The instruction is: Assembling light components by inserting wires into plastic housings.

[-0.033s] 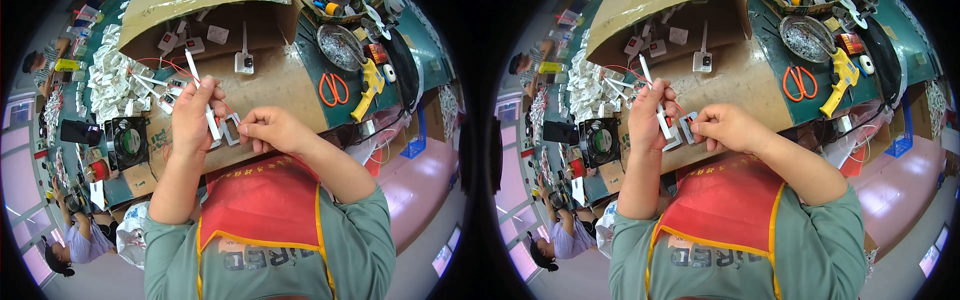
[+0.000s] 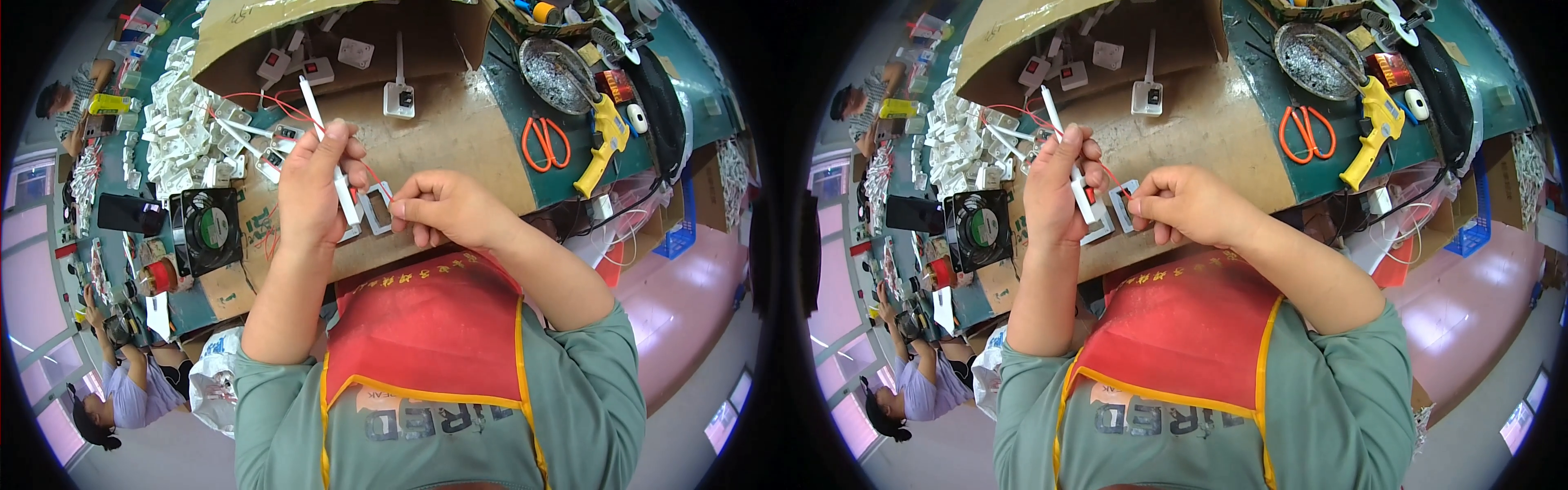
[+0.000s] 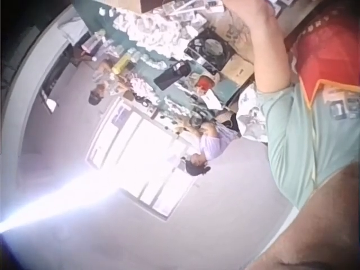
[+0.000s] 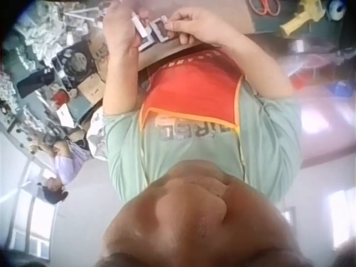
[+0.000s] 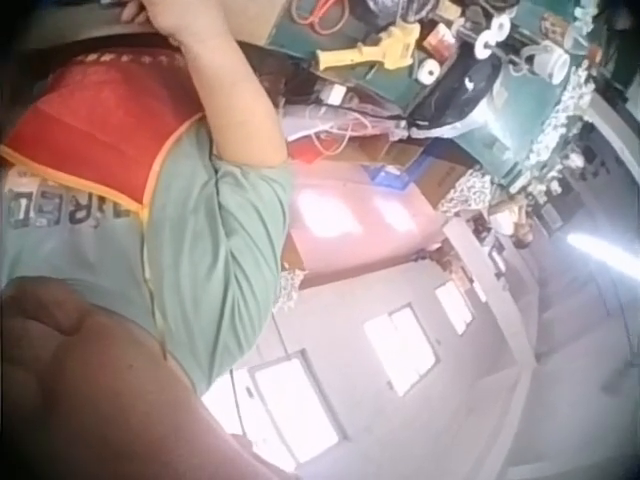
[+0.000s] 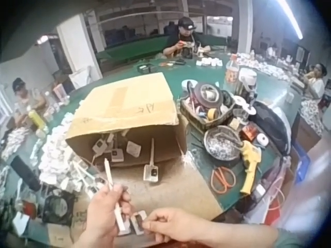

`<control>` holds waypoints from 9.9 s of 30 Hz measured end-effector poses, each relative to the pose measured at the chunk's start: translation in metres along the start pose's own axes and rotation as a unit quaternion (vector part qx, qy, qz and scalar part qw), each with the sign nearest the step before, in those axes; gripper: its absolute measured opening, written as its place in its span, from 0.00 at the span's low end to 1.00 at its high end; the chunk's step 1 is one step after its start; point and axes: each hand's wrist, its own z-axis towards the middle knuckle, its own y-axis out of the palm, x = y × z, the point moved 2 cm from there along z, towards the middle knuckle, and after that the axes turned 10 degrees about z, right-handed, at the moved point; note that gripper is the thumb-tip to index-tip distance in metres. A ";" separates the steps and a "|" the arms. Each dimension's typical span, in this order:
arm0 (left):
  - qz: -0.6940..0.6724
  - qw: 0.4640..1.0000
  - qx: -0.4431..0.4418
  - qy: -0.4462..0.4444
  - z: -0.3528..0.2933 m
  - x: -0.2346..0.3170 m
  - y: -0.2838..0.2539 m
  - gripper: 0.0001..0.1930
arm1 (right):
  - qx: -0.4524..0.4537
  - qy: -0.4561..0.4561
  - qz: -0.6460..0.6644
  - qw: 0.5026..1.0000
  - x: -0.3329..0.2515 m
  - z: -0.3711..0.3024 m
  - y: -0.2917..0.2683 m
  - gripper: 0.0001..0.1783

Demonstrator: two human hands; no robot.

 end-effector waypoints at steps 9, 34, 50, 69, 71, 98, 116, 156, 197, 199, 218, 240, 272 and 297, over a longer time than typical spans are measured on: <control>0.004 1.000 -0.004 -0.014 0.001 0.005 0.000 0.09 | -0.024 -0.008 -0.048 0.999 0.004 0.000 -0.008 0.12; -0.032 0.996 -0.065 -0.049 -0.019 -0.004 -0.017 0.24 | -0.020 -0.106 -0.024 0.994 -0.036 0.004 -0.011 0.09; -0.111 0.987 -0.101 -0.060 -0.041 -0.028 -0.028 0.17 | 0.029 -0.293 -0.023 0.955 -0.069 0.024 0.003 0.10; 0.108 0.993 -0.055 -0.012 -0.053 -0.030 -0.025 0.13 | 0.049 -0.316 0.018 0.947 -0.069 0.030 0.004 0.12; 0.137 0.989 -0.058 -0.019 -0.055 -0.030 -0.023 0.13 | 0.052 -0.311 0.020 0.949 -0.069 0.029 0.005 0.12; 0.141 0.988 -0.054 -0.032 -0.057 -0.033 -0.019 0.15 | 0.070 -0.348 -0.042 0.934 -0.068 0.025 0.004 0.10; 0.161 0.985 -0.047 -0.032 -0.055 -0.030 -0.018 0.13 | 0.035 -0.304 -0.013 0.952 -0.056 0.031 0.011 0.10; 0.152 0.986 -0.050 -0.038 -0.054 -0.027 -0.019 0.12 | -0.054 -0.164 -0.041 0.984 -0.069 0.036 0.002 0.11; 0.143 0.986 -0.056 -0.057 -0.054 -0.022 -0.018 0.10 | -0.047 -0.175 -0.019 0.983 -0.062 0.045 -0.002 0.10; 0.143 0.986 -0.057 -0.060 -0.054 -0.023 -0.018 0.10 | -0.048 -0.168 -0.028 0.984 -0.063 0.045 -0.001 0.09; 0.085 0.994 0.055 0.050 -0.038 -0.012 -0.032 0.09 | 0.049 -0.309 -0.242 0.919 -0.027 0.023 0.011 0.20; 0.139 0.979 0.119 0.094 -0.036 -0.007 -0.032 0.09 | 0.085 -0.497 -0.516 0.692 0.003 0.016 0.037 0.07; 0.128 0.972 0.155 0.126 -0.018 0.014 -0.056 0.08 | 0.070 -0.523 -0.502 0.685 0.003 0.021 0.037 0.07; 0.220 0.922 0.281 0.148 0.037 0.057 -0.120 0.15 | 0.153 -0.443 -0.487 0.737 -0.025 0.026 0.001 0.15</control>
